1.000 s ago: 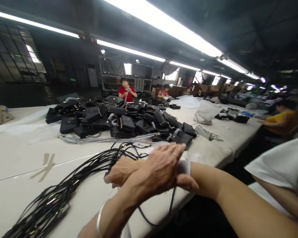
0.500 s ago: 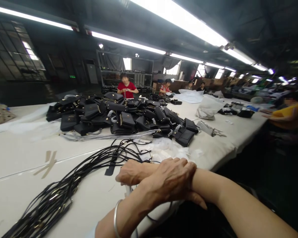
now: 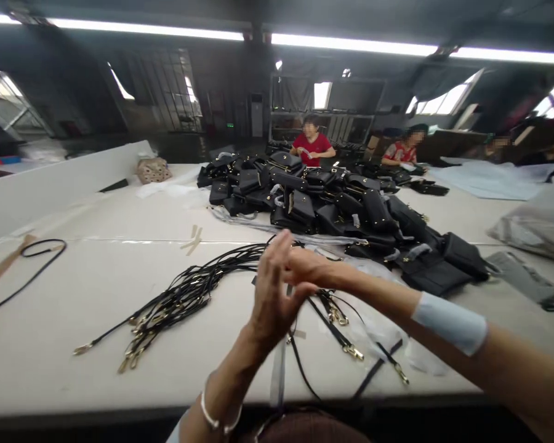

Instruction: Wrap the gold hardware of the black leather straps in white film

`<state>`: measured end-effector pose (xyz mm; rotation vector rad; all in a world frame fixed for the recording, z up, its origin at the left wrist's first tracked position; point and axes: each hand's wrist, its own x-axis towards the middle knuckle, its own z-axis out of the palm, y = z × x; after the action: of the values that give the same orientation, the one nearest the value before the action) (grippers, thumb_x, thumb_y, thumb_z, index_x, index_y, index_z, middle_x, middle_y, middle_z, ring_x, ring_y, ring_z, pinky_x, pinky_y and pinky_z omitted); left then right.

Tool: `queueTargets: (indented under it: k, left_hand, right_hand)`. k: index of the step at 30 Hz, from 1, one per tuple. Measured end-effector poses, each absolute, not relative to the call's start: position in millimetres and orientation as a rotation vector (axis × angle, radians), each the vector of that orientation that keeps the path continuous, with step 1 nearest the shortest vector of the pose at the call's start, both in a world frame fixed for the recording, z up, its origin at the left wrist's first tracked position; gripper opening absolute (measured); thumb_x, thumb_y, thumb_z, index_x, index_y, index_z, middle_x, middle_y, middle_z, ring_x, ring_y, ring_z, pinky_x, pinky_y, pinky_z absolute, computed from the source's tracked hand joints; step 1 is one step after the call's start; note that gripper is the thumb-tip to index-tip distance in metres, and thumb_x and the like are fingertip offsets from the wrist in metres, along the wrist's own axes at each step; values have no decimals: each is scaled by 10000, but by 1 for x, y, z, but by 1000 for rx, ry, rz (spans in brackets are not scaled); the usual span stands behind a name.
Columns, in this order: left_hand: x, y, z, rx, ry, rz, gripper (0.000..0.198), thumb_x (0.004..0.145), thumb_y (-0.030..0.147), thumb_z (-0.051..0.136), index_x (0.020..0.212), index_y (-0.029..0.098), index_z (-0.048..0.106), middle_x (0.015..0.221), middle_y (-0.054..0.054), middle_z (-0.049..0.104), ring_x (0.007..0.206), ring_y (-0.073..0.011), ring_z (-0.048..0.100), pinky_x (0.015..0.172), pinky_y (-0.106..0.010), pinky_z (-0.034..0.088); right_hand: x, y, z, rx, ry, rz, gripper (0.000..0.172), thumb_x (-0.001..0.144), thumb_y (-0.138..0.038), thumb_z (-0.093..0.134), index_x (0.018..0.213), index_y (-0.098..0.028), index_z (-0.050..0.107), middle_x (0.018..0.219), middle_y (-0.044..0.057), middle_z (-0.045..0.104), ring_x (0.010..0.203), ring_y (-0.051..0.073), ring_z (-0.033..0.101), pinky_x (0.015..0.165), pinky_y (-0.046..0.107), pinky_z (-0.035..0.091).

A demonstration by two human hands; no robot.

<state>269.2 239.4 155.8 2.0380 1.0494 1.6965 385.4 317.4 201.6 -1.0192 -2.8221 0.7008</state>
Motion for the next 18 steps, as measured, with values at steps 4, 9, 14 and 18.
queueTargets:
  k: [4,9,14,18]
  left_hand:
    - [232,238,104,1423,988,1328,716,895,675,429,1366,140,488,1389,-181,556,1304,-309,501,1090,-435,386]
    - [256,219,92,1146,886,1178,448,921,539,523,921,119,678,622,-18,640,598,-149,587,687,-284,469]
    - [263,213,115,1057,938,1291,441,852,555,611,833,119,672,598,-14,603,557,-134,539,657,-283,453]
    - [259,190,83,1038,1103,1097,341,672,295,794,960,158,673,702,16,616,637,-142,565,654,-265,457]
  right_hand:
    - [395,331,223,-932,-2717,761,282,937,-387,550,957,-182,743,751,-1,683,666,124,595,579,218,409]
    - [387,336,229,-809,-2743,674,285,914,-422,585,1037,-210,729,850,30,712,744,154,625,648,245,412]
    - [376,322,223,-647,-2916,608,403,846,-498,667,1160,-248,695,807,39,718,713,181,629,640,278,413]
    - [385,336,235,-595,-2643,993,257,820,-432,705,959,-222,759,677,-1,678,564,108,553,531,254,362]
